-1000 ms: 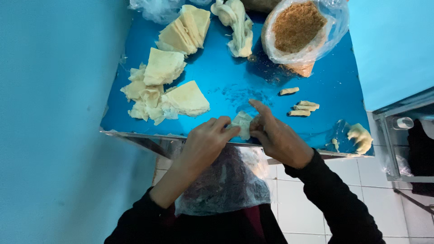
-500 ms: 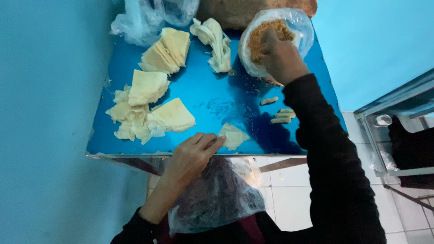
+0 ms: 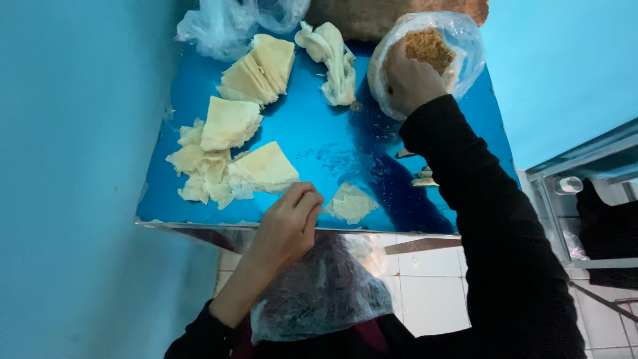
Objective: The person sits at a blue metal table and shapes pieces of pale dough by hand, pinching off portions, flattening them, and rolling them into small cylinders that accumulate on the table. They occasionally reach into a plastic-lined bowl of brown filling and press a dough piece around it.
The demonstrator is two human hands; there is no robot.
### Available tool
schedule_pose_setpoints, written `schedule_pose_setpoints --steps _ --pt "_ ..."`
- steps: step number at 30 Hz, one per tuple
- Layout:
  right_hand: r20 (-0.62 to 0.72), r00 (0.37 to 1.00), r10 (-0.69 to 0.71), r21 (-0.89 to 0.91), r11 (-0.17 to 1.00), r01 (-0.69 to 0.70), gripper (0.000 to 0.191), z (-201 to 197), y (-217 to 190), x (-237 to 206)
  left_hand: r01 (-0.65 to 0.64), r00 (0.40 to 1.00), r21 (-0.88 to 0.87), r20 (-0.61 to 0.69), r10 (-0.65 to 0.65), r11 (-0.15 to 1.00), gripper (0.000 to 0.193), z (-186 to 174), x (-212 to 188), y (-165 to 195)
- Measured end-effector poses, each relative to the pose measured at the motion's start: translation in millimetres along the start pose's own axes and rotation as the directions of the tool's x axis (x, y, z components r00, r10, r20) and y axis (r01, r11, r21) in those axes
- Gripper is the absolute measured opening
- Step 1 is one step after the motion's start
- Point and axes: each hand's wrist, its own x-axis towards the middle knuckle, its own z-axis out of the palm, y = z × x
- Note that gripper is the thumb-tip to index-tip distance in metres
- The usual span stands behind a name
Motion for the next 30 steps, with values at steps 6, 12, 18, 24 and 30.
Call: schedule_pose_setpoints --steps 6,12,18,24,30 --pt "-0.142 0.988 -0.060 0.015 0.998 0.063 0.071 -28.5 41.5 -9.4 0.066 0.998 -0.047 -0.006 -0.066 0.997 0.015 -0.4 4.7 9.0" --pt "0.166 0.982 -0.087 0.901 0.418 -0.115 0.037 -58.5 -2.1 -93.4 0.093 0.996 -0.022 -0.008 -0.093 0.995 0.012 11.1 5.3 10.5" --pt "0.141 0.973 -0.182 0.865 0.500 -0.032 0.037 -29.8 -110.5 -164.3 0.088 0.995 -0.022 -0.045 -0.088 0.996 0.013 16.5 2.5 10.5" --pt "-0.219 0.957 -0.191 0.626 0.724 0.288 0.036 -30.0 -120.0 -189.7 0.102 0.995 -0.015 -0.018 -0.103 0.995 0.014 16.2 4.3 11.5" --pt "-0.202 0.960 -0.193 0.553 0.787 0.275 0.041 -31.3 -119.9 -200.1 0.096 0.995 -0.044 -0.037 -0.098 0.994 0.013 13.5 4.3 13.4"
